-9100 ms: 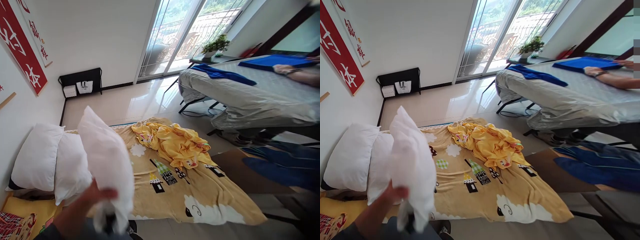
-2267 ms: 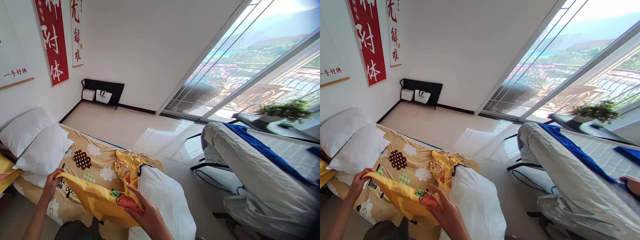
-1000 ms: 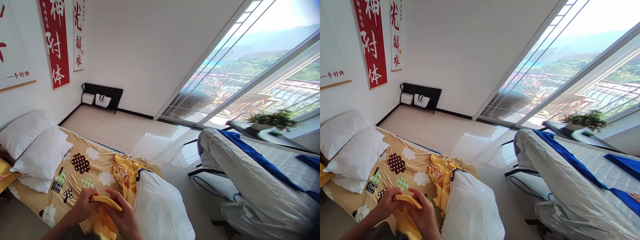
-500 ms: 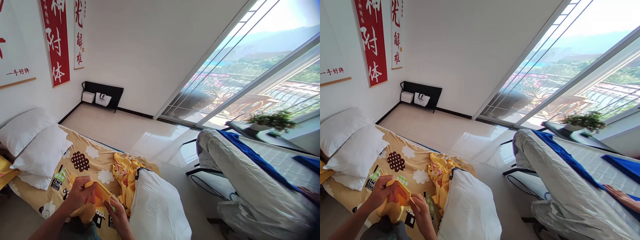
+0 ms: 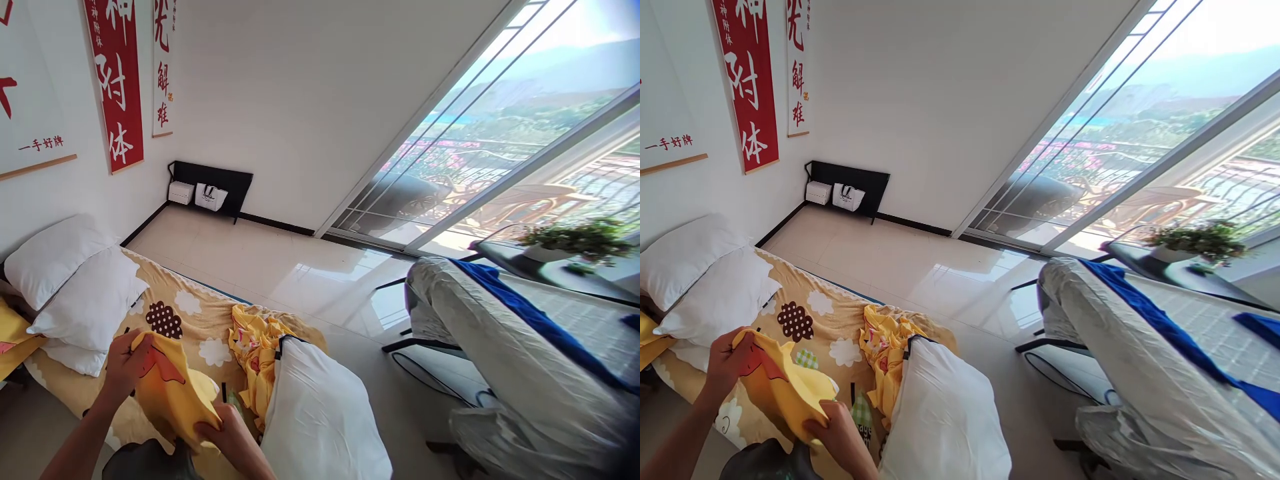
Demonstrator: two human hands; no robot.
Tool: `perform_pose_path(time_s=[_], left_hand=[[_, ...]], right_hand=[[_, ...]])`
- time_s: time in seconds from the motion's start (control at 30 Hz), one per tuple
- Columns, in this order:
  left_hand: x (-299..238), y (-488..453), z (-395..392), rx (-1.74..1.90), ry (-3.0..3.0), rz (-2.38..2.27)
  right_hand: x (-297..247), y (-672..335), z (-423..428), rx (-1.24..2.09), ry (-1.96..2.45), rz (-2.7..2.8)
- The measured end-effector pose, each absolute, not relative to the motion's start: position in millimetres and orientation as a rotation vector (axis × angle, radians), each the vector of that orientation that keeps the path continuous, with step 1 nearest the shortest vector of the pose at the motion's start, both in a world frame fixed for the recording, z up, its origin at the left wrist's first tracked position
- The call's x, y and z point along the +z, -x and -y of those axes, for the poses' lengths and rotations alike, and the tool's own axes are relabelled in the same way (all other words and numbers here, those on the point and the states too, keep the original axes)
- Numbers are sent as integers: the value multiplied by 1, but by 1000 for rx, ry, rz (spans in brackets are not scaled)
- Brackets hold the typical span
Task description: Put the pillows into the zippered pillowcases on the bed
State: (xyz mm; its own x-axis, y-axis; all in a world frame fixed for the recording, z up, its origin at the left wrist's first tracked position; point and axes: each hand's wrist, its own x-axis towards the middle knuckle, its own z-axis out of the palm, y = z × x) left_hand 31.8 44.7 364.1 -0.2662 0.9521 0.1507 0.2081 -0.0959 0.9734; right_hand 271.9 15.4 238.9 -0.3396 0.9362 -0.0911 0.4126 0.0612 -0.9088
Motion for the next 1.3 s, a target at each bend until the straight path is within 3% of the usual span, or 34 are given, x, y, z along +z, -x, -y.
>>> perform_pose_path(time_s=[0.2, 0.27, 0.53, 0.87, 1.1, 1.3], left_hand=[[376, -2, -30, 1680, -1118, -1579], [384, 7, -27, 1737, -1111, -1615], [408, -24, -39, 1178, -1591, -1430], [409, -49, -34, 786, -1608, -1212], [403, -32, -35, 978, -1572, -1331], [400, -12, -42, 1262, -1570, -1514]], right_hand=[[192, -288, -23, 886, 1629, 1790], [184, -302, -22, 903, 1636, 1700], [227, -297, -18, 1370, 1309, 1699], [281, -216, -37, 1103, 998, 1680], [286, -227, -45, 1080, 1108, 1301], [303, -248, -55, 1431, 981, 1632]])
